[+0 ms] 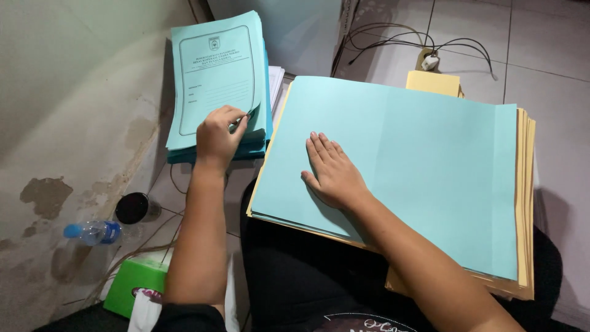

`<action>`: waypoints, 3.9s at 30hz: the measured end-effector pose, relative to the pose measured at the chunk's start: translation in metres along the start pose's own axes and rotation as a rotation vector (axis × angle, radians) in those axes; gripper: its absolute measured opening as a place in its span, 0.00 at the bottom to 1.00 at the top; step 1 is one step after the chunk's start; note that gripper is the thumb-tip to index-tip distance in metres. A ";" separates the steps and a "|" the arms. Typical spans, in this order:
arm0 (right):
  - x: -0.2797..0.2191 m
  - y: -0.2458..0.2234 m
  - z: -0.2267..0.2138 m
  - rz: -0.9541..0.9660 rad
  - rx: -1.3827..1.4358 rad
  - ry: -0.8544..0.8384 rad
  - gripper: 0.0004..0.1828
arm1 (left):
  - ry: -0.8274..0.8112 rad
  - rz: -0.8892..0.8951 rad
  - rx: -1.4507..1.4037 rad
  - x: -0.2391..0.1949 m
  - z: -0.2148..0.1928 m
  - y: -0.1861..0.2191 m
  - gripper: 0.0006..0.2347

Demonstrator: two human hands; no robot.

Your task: The person sits with a stack of light blue folders on their lap and repeatedly picks up a folder from a pile to the left, places it into the main stack, and smooths it down with both hands. This action is repeated throughout the video.

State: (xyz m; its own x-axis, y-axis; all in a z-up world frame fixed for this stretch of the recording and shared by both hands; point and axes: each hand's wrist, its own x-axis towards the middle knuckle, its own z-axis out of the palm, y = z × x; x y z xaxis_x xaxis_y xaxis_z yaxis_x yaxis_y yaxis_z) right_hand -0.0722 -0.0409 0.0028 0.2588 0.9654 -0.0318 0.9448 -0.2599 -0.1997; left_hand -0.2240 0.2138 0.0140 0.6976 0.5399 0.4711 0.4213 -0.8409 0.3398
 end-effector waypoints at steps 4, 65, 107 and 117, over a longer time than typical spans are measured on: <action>0.000 0.012 0.009 0.010 0.149 0.103 0.39 | 0.283 0.246 -0.077 -0.020 -0.034 0.109 0.01; -0.226 0.131 -0.070 0.944 0.634 0.417 0.38 | -0.596 0.447 -0.378 -0.008 0.095 0.204 0.36; -0.101 0.051 -0.001 0.336 0.302 -0.123 0.44 | -0.244 -0.111 -1.595 -0.018 0.012 0.116 0.32; -0.100 0.031 -0.010 0.393 0.166 -0.038 0.39 | -0.458 0.054 -0.560 -0.002 0.016 0.236 0.22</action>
State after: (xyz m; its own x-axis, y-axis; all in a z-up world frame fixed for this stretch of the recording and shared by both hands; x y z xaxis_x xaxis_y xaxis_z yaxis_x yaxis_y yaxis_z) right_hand -0.0665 -0.1462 0.0097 0.5820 0.7948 -0.1721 0.7299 -0.6038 -0.3202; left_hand -0.1160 0.0136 0.0802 0.9336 0.3244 0.1522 0.1050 -0.6537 0.7494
